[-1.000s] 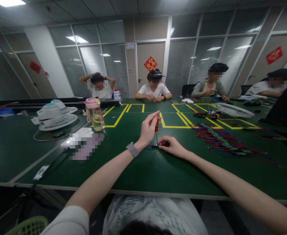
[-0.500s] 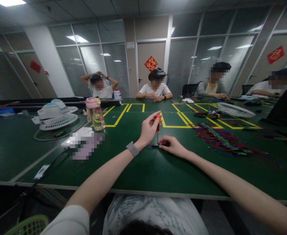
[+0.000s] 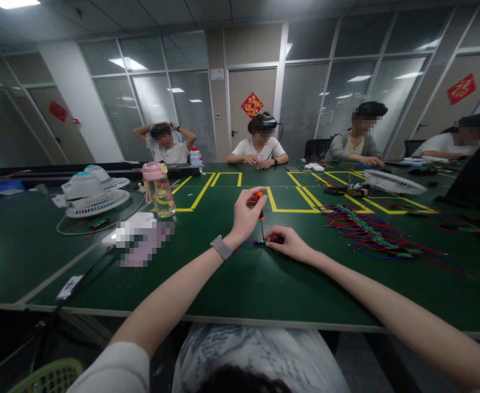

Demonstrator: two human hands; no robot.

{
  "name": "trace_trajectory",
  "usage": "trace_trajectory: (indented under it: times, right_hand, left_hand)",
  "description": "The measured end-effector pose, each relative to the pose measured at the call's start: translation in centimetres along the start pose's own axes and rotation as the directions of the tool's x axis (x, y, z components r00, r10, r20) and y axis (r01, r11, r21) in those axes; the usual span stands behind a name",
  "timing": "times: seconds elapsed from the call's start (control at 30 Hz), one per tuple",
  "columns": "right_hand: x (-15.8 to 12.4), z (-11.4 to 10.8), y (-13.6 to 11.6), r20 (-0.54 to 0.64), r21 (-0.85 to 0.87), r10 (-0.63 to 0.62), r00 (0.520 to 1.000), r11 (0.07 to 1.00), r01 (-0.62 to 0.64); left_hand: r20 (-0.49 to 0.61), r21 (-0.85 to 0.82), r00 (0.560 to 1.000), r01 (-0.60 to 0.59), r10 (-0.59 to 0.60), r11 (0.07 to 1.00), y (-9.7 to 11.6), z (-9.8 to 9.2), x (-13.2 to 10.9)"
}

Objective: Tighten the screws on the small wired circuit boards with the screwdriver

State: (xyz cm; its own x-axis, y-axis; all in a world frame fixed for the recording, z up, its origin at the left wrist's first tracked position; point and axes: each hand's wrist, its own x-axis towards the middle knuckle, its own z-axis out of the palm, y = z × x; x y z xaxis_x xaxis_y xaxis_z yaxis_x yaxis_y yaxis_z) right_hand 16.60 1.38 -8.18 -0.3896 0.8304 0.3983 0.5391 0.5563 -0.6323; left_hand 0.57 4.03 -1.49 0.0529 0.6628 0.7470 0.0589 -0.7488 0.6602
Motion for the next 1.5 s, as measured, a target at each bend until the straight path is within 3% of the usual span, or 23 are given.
trace_trajectory:
  times: [0.13, 0.3, 0.5, 0.6, 0.73, 0.9, 0.97, 1.07, 1.13, 1.33, 1.4, 1.5]
  right_hand:
    - [-0.03, -0.03, -0.12, 0.002, 0.004, 0.000, 1.000, 1.000, 0.000]
    - [0.00, 0.03, -0.01, 0.004, 0.008, 0.008, 1.000, 1.000, -0.008]
    - [0.04, 0.06, 0.25, 0.007, -0.002, 0.000, 1.000, 1.000, 0.000]
    - [0.05, 0.02, 0.19, 0.012, -0.004, -0.003, 1.000, 1.000, 0.003]
    - [0.05, -0.01, 0.09, 0.010, -0.004, -0.006, 1.000, 1.000, 0.006]
    - [0.04, 0.02, 0.21, 0.011, -0.001, -0.004, 1.000, 1.000, 0.004]
    - [0.04, 0.02, 0.23, 0.011, -0.002, -0.002, 1.000, 1.000, 0.002]
    - [0.04, 0.00, 0.15, 0.010, 0.002, 0.005, 1.000, 1.000, -0.005]
    - [0.04, -0.01, 0.08, 0.011, 0.004, 0.004, 1.000, 1.000, -0.004]
    - [0.06, 0.06, 0.19, 0.008, 0.001, 0.007, 1.000, 1.000, -0.007]
    - [0.07, 0.08, 0.25, 0.006, -0.004, -0.004, 1.000, 1.000, 0.004]
    - [0.08, 0.08, 0.24, 0.008, -0.012, -0.008, 1.000, 1.000, 0.009]
  left_hand:
    - [-0.033, 0.031, 0.999, 0.014, -0.013, 0.999, 0.15, -0.14, 0.04]
    - [0.065, -0.147, 0.990, 0.135, -0.126, 0.980, 0.15, 0.00, 0.24]
    - [-0.012, -0.008, 1.000, 0.012, -0.012, 1.000, 0.18, -0.06, 0.02]
    - [0.005, -0.009, 1.000, 0.013, -0.013, 1.000, 0.45, -0.08, -0.04]
    - [0.078, -0.142, 0.995, 0.080, -0.069, 0.987, 0.58, 0.06, -0.07]
    - [0.010, -0.018, 1.000, -0.003, 0.003, 1.000, 0.56, -0.01, -0.14]
    - [0.043, -0.086, 0.999, 0.033, -0.030, 0.996, 0.54, -0.02, 0.00]
    - [0.182, -0.270, 0.975, 0.176, -0.130, 0.946, 0.43, 0.08, 0.31]
    - [0.208, -0.298, 0.967, 0.208, -0.149, 0.932, 0.32, 0.14, 0.42]
    - [0.005, 0.007, 1.000, 0.012, -0.012, 1.000, 0.42, -0.11, 0.07]
    - [0.010, 0.025, 1.000, -0.009, 0.009, 1.000, 0.59, -0.15, -0.01]
    - [0.098, -0.073, 0.995, 0.040, -0.033, 0.997, 0.76, -0.02, -0.09]
